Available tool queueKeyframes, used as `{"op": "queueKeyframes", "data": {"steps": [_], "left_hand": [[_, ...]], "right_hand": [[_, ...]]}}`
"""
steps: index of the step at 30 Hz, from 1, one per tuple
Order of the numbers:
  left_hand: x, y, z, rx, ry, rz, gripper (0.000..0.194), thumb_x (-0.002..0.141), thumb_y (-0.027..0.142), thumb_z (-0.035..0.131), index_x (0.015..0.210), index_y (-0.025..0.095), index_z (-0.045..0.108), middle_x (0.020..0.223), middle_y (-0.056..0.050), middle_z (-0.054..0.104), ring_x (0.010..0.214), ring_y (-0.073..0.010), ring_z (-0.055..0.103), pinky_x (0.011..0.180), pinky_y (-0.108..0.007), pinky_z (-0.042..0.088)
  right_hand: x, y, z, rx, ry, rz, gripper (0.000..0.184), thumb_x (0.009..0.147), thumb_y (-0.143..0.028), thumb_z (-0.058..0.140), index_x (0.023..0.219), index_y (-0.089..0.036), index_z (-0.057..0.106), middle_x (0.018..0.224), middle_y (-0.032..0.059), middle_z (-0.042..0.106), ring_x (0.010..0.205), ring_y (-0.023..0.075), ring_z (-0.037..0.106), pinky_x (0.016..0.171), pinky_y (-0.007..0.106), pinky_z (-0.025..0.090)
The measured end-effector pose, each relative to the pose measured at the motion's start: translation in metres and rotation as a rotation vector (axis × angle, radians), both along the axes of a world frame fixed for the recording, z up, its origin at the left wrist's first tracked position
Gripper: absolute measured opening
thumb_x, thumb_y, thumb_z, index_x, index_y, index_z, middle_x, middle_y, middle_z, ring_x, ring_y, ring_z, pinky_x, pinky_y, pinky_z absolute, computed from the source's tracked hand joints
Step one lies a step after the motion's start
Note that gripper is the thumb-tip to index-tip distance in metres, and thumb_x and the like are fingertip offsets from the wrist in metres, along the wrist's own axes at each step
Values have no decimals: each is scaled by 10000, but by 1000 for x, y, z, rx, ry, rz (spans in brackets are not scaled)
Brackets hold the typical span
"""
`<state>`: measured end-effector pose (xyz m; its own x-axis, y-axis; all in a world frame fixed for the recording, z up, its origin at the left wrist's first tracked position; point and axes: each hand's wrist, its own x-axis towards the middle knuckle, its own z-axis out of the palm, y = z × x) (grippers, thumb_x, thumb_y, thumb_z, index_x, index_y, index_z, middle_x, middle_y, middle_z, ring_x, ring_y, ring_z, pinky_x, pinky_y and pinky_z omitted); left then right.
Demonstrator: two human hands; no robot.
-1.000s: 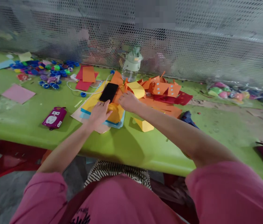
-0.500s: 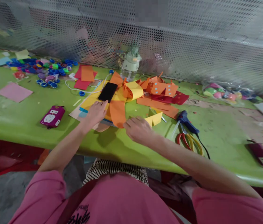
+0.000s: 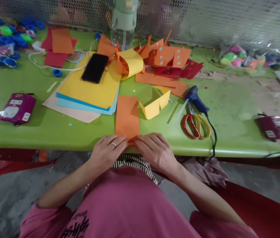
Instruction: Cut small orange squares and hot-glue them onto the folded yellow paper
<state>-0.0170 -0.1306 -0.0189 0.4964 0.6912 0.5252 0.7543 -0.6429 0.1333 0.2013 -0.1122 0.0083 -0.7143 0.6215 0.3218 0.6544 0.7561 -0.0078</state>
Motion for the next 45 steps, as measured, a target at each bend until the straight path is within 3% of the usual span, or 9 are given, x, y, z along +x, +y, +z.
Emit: {"op": "queueKeyframes", "data": {"steps": [4, 9, 12, 15, 23, 27, 31, 37, 45], "left_hand": [[15, 10, 2, 41, 23, 80, 94, 929, 144, 620, 980, 176, 691, 1013, -11, 779, 864, -171, 695, 736, -305, 496], [24, 17, 2, 54, 24, 144, 103, 954, 213, 603, 901, 191, 688, 913, -21, 779, 784, -169, 689, 714, -298, 492], [23, 19, -1, 58, 11, 121, 112, 960, 234, 596, 914, 198, 691, 930, -25, 782, 796, -172, 691, 735, -300, 497], [22, 20, -5, 74, -31, 118, 93, 951, 246, 614, 919, 201, 688, 920, -19, 785, 796, -179, 694, 749, -304, 498], [24, 21, -4, 47, -64, 123, 80, 950, 243, 616, 902, 213, 671, 917, -4, 782, 803, -166, 695, 739, -298, 485], [24, 30, 1, -18, -15, 166, 131, 965, 249, 589, 872, 207, 670, 859, -10, 768, 766, -173, 689, 693, -298, 478], [26, 40, 3, -85, 34, 205, 145, 959, 257, 590, 858, 196, 675, 845, -32, 757, 754, -195, 683, 668, -314, 481], [24, 47, 11, -318, -80, 86, 149, 978, 251, 559, 924, 209, 691, 995, -32, 768, 869, -179, 698, 750, -293, 510], [19, 41, 15, -430, -142, 42, 186, 987, 280, 543, 920, 198, 695, 977, -37, 749, 862, -181, 673, 775, -310, 498]], "right_hand": [[16, 14, 0, -91, 74, -117, 117, 970, -244, 578, 1032, -210, 671, 1060, 55, 755, 915, 199, 653, 833, 347, 470], [33, 55, 7, -141, 85, -557, 431, 969, -358, 528, 1360, -177, 541, 1024, 148, 720, 813, 269, 649, 687, 388, 474], [41, 91, 17, -282, 84, -526, 533, 914, -368, 600, 1423, -250, 493, 925, 91, 729, 740, 252, 629, 643, 360, 440], [42, 126, 33, -356, 112, -513, 254, 883, -404, 638, 1087, -260, 686, 779, 51, 709, 716, 241, 624, 667, 358, 434], [-3, 181, 61, -311, 171, -603, 153, 871, -312, 654, 995, -227, 681, 857, 89, 699, 846, 296, 642, 735, 413, 451], [-15, 148, 58, -346, 183, -396, 304, 907, -260, 608, 1208, -220, 617, 951, 77, 701, 908, 268, 643, 801, 409, 451], [-2, 89, 36, -486, 61, 1, 263, 895, -385, 663, 1096, -216, 666, 1047, 79, 717, 972, 255, 629, 852, 394, 456], [18, 58, 1, -435, 118, -88, 221, 996, -307, 508, 998, -220, 711, 1016, 89, 727, 947, 239, 625, 846, 397, 464], [28, 42, -2, -507, 363, -142, 192, 977, -305, 548, 933, -238, 723, 936, 57, 734, 884, 200, 654, 817, 369, 522]]}}
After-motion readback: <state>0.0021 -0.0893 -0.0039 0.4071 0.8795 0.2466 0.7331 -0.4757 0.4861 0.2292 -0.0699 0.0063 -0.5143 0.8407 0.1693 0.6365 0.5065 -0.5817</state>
